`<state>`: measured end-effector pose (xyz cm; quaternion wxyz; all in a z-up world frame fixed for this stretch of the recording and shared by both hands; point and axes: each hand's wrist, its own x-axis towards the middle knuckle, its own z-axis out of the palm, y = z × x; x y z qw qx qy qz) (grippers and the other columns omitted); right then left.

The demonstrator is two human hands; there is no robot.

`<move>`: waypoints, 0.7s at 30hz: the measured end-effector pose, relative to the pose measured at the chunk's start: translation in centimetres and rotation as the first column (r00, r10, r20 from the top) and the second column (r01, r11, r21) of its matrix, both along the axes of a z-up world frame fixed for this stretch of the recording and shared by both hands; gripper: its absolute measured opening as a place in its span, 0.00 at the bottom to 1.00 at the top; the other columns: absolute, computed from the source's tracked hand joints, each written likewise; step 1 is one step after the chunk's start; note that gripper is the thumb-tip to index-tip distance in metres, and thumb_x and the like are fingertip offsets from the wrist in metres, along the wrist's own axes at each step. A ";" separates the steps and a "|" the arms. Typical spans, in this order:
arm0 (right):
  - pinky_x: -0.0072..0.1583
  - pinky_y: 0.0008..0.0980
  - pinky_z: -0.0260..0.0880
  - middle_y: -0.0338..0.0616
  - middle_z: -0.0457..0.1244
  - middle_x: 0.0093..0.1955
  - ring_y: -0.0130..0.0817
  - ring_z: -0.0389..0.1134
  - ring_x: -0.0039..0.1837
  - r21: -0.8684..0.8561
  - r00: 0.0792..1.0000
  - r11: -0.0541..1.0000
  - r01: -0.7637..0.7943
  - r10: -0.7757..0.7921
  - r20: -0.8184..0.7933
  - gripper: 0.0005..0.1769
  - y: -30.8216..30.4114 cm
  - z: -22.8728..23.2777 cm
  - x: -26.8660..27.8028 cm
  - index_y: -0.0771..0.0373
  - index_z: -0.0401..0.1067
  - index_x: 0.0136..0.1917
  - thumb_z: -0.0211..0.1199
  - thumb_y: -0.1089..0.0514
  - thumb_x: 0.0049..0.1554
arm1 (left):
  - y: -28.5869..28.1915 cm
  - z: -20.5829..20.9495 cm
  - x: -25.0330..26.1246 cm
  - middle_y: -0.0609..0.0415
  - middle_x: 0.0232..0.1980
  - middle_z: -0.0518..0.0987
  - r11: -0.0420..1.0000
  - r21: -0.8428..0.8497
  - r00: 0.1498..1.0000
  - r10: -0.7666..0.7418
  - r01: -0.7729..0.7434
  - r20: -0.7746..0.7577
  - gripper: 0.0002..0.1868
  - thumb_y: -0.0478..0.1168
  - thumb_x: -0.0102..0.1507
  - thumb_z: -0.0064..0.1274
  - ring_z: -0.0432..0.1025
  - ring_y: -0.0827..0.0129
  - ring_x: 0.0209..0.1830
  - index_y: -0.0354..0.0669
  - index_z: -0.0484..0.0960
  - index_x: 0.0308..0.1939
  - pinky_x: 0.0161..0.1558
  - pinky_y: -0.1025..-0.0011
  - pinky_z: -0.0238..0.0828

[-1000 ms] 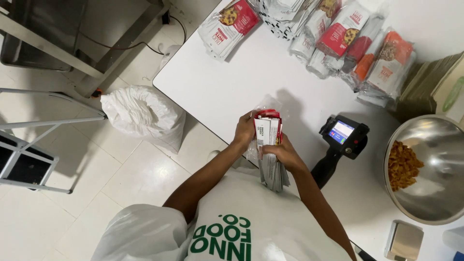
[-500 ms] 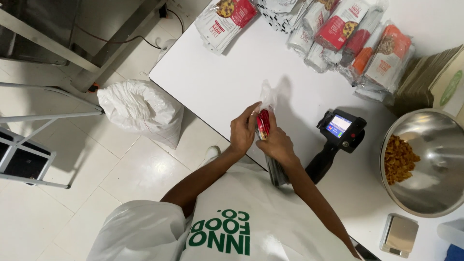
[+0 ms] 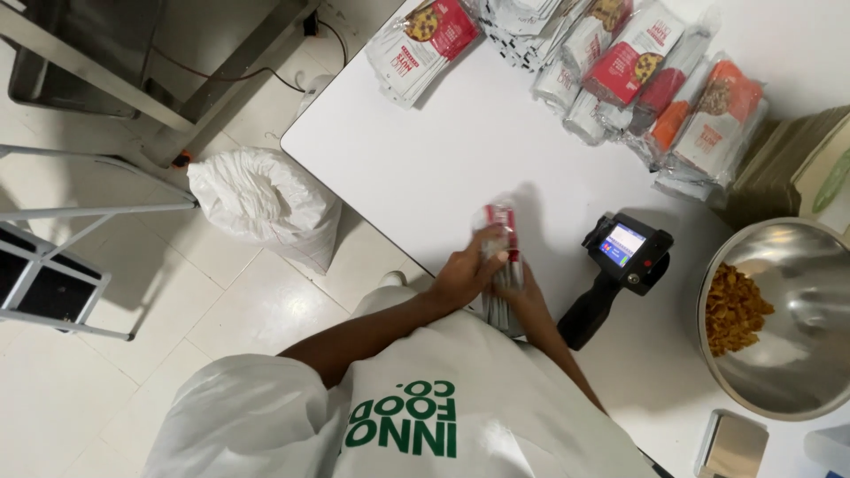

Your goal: The person organizes a stack of product labels by hand on a white table and scans the labels using a handheld scanner. They handle the labels one at a time while holding the scanner in their other hand.

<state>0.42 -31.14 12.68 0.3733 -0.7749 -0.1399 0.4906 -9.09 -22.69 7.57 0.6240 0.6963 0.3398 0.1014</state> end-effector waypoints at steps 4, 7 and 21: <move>0.74 0.56 0.57 0.61 0.57 0.75 0.55 0.59 0.75 -0.068 0.997 0.995 0.066 -0.064 0.033 0.58 -1.6 -4.2 1.3 0.55 0.54 0.82 0.79 0.44 0.45 | 1.0 -0.2 1.0 0.26 0.75 0.56 0.961 -0.236 0.978 0.099 -0.142 -0.183 0.62 0.74 0.54 0.60 0.66 0.35 0.69 0.53 0.43 0.78 0.64 0.47 0.71; 0.76 0.58 0.53 0.66 0.53 0.76 0.59 0.54 0.78 0.068 0.982 0.982 0.179 -0.183 0.057 0.61 1.8 -1.4 1.0 0.63 0.45 0.83 0.75 0.47 0.48 | 3.4 -3.9 3.5 0.19 0.78 0.42 0.932 -0.321 0.945 0.059 -0.167 -0.322 0.77 0.72 0.48 0.68 0.61 0.30 0.72 0.45 0.27 0.80 0.68 0.43 0.66; 0.69 0.56 0.67 0.54 0.60 0.71 0.54 0.65 0.71 0.092 0.544 0.934 0.346 -0.280 0.791 0.48 13.2 -15.4 35.8 0.59 0.53 0.76 0.75 0.37 0.56 | 25.1 -2.5 8.7 0.35 0.77 0.57 0.777 0.622 0.894 0.340 -0.091 -0.293 0.57 0.43 0.57 0.72 0.58 0.38 0.75 0.47 0.50 0.81 0.70 0.41 0.59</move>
